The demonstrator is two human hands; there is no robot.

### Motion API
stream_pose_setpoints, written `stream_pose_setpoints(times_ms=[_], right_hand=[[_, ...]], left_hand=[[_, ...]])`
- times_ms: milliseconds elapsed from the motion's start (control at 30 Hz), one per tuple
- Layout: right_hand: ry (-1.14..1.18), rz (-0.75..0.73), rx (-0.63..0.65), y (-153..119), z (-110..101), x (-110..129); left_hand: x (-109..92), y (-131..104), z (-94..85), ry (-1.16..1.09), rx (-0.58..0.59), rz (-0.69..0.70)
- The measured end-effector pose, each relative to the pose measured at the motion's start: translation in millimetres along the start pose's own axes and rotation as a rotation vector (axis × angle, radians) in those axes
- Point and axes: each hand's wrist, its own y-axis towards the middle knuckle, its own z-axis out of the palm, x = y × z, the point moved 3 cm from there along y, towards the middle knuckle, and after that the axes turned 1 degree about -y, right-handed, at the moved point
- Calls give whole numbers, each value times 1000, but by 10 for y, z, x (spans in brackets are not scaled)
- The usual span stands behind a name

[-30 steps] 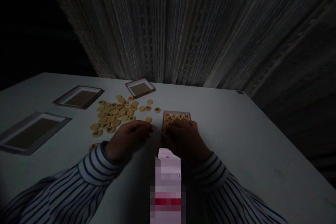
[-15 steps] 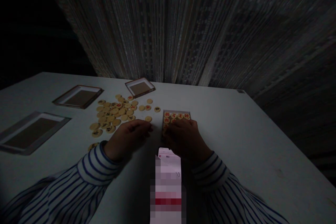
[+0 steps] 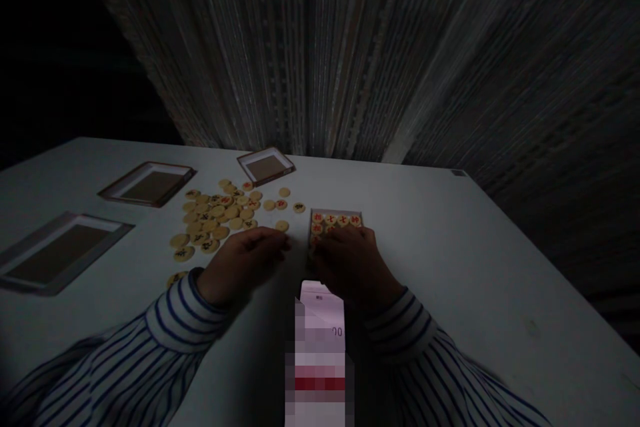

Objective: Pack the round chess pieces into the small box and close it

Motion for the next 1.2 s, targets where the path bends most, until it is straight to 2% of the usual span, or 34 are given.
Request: stream_pose_setpoints(times_ms=[767, 867, 1100, 1200], right_hand=[[-16, 11, -12, -6, 25, -50], [17, 37, -94, 13, -12, -78], [116, 132, -451, -7, -183, -146], [137, 148, -523, -31, -228, -131]], left_hand=[[-30, -1, -10, -2, -7, 15], [-35, -5, -21, -36, -13, 17], [-43, 10, -80, -106, -58, 68], [-69, 10, -121, -112, -86, 94]])
